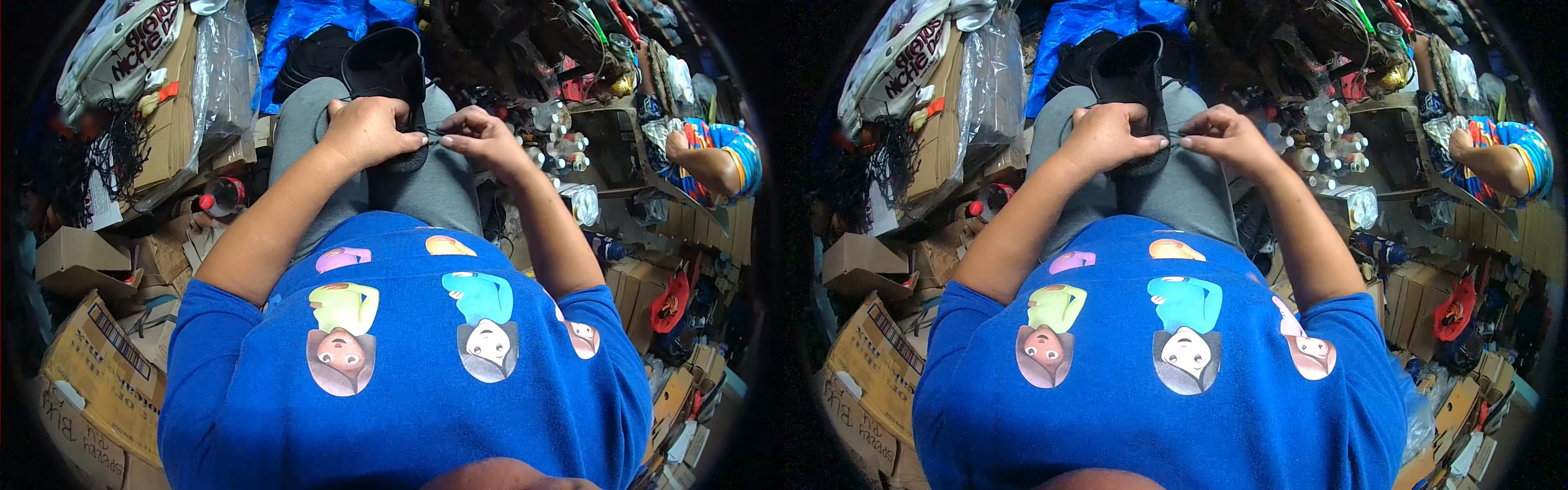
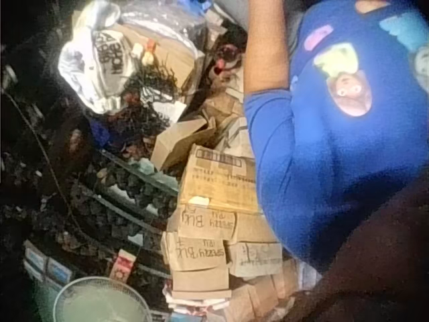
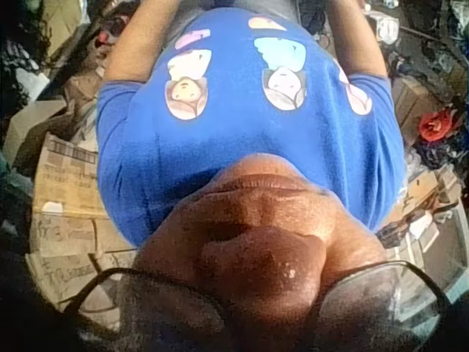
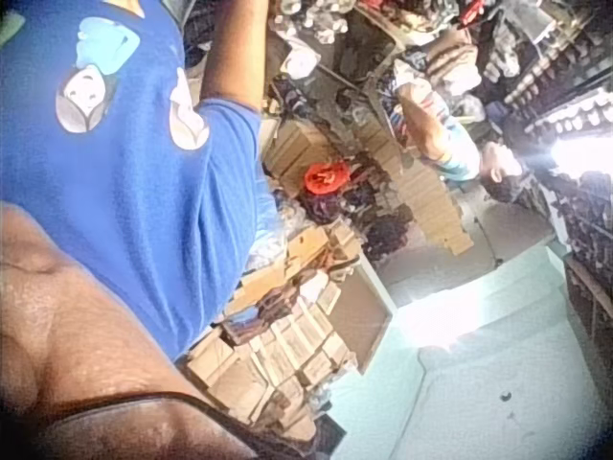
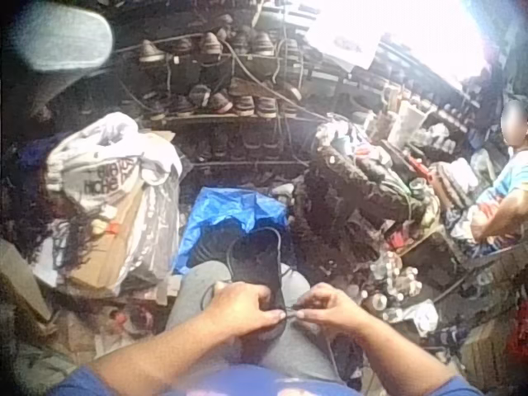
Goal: Lacing a black shoe and tightening the laces.
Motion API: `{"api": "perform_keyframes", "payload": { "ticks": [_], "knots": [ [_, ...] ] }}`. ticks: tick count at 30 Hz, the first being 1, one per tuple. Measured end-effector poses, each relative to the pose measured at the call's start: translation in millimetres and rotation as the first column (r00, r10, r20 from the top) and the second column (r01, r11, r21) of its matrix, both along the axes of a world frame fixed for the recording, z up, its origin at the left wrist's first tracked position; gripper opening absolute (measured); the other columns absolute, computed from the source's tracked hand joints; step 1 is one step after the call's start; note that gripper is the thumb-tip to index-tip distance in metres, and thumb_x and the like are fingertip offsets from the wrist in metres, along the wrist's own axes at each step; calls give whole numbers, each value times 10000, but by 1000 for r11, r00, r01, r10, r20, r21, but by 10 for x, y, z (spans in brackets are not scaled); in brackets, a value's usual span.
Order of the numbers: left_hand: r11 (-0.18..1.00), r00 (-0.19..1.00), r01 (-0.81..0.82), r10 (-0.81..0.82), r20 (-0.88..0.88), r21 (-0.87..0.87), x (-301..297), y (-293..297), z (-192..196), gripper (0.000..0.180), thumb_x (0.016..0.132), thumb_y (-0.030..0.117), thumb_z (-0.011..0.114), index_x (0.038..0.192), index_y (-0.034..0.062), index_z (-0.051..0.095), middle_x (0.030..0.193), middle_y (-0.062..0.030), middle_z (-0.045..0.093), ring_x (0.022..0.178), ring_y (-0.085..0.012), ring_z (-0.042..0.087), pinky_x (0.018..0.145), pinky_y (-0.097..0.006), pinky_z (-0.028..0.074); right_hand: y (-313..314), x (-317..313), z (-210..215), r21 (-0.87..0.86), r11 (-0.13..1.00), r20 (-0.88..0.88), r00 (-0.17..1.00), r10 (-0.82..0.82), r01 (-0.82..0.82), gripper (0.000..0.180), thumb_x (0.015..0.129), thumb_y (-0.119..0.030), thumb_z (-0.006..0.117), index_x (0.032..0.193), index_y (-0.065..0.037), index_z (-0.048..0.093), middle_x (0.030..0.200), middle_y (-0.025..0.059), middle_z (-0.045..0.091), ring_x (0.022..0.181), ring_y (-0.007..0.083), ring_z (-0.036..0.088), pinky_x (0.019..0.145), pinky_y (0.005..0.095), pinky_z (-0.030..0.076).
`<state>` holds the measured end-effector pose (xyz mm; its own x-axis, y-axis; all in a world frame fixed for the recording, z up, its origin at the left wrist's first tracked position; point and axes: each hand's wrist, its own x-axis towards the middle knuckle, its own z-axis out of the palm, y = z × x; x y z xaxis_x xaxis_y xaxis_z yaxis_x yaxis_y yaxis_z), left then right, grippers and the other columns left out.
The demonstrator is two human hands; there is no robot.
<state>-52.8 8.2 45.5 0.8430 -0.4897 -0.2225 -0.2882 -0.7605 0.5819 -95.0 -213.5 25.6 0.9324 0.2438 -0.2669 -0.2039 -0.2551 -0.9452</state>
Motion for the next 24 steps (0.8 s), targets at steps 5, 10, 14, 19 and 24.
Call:
{"api": "perform_keyframes", "payload": {
  "ticks": [5, 10, 14, 19, 24],
  "knots": [
    [1000, 1000, 6, -6, -1, 5, -13, 19, 2, 408, 675, 502, 678, 800, 113, 680, 800, -67, 680, 818, -264, 639, 795, -473, 350, -119, 36, 213, -8, 998, 14, 998, 60, -60, 116, 771, -142, 720, 810, -49, 663, 906, 11, 515, 835, 109, 527, 779, 246, 415],
    [999, 1000, 22, -23, 21, 44, -26, -7, 39, 397, 705, 486, 676, 841, 114, 680, 842, -83, 683, 840, -274, 643, 806, -481, 370, -338, 360, 170, -336, 937, 208, 978, -27, 97, 186, 764, -191, 709, 880, -45, 697, 936, 76, 570, 797, 164, 576, 713, 295, 473],
    [994, 993, 92, -87, 82, -58, -41, 119, -26, 324, 826, 373, 609, 859, 53, 644, 815, -172, 656, 838, -346, 626, 742, -458, 457, -136, 328, 361, -515, 836, 490, 865, 107, 189, 157, 762, -196, 698, 889, -104, 699, 905, 90, 584, 840, 233, 599, 746, 356, 479],
    [964, 977, 171, -139, 160, -205, 10, 249, -112, 129, 832, 140, 576, 876, 26, 617, 862, -171, 651, 835, -363, 620, 742, -441, 481, 262, 251, 599, -935, 344, 336, 514, 789, 83, 42, 793, -183, 581, 801, -156, 613, 812, 21, 610, 878, 213, 584, 850, 384, 392],
    [937, 823, 346, -275, 497, -54, -9, 356, -186, 116, 771, 85, 569, 884, 94, 593, 811, -91, 616, 844, -293, 588, 749, -416, 436, 295, 330, 484, -948, 315, 263, 462, 847, -38, 98, 756, -134, 601, 851, -151, 583, 723, 29, 590, 817, 220, 594, 826, 380, 395]
  ]
}}
